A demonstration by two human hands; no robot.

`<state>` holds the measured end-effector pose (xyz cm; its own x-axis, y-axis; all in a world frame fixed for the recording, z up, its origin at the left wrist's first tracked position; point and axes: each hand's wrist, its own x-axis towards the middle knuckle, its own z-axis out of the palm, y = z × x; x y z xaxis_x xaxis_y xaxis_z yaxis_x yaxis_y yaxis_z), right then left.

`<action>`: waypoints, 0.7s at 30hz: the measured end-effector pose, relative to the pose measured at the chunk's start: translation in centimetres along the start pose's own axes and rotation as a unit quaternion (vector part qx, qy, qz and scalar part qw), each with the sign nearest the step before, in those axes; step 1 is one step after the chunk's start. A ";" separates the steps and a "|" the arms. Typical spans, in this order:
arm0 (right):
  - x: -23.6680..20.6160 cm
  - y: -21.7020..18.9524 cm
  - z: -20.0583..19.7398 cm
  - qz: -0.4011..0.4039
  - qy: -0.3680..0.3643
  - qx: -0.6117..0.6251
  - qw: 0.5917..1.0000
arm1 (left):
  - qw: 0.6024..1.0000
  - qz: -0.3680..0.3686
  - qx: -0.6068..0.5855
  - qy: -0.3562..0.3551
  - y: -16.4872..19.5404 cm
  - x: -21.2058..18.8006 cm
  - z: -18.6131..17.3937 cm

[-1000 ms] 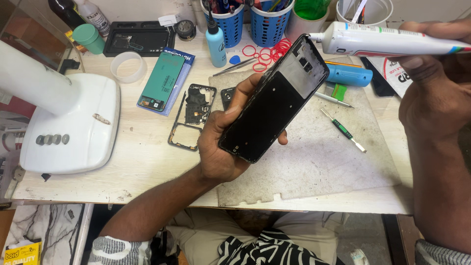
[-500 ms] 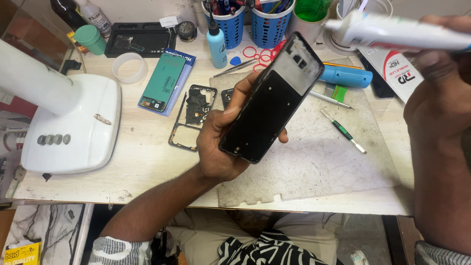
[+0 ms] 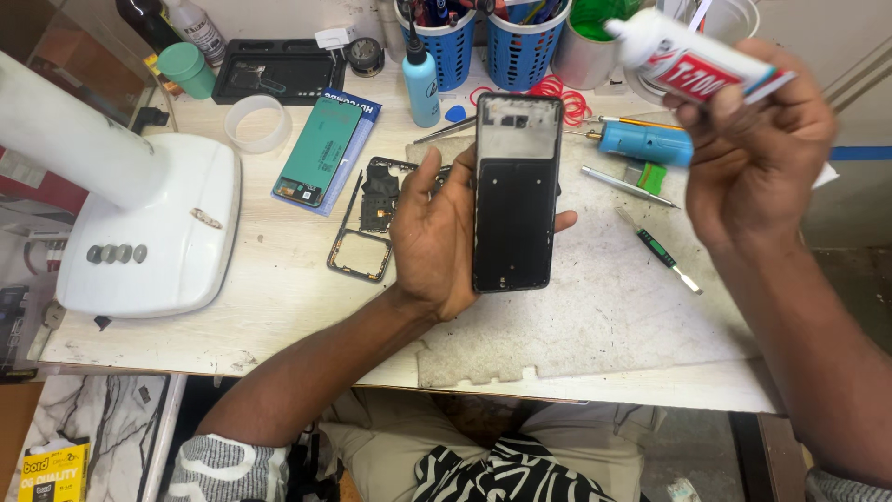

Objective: The person holds a smartphone, pries open its back cover, and works on the internal battery and frame with tweezers. They then apply adhesive from a tube around the edge of the phone's back panel, handling the disassembled phone parts on the workbench.

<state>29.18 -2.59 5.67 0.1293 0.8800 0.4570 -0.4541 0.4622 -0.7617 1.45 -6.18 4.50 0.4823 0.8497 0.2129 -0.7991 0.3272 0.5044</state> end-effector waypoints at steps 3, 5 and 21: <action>-0.2 0.7 0.4 0.046 -0.020 0.043 0.998 | 0.999 -0.001 0.011 0.036 -0.2 0.3 -0.1; -0.5 1.1 0.6 0.065 -0.041 0.063 0.995 | 0.998 0.003 0.020 0.054 -0.2 0.6 -0.3; -3.3 2.3 2.8 0.083 -0.083 0.048 0.992 | 0.996 0.028 -0.053 0.064 -1.1 0.7 -1.4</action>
<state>25.22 -4.76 3.69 -0.0971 0.9094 0.4044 -0.5406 0.2930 -0.7886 2.18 -5.32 2.90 0.3913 0.9114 0.1273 -0.8602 0.3131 0.4026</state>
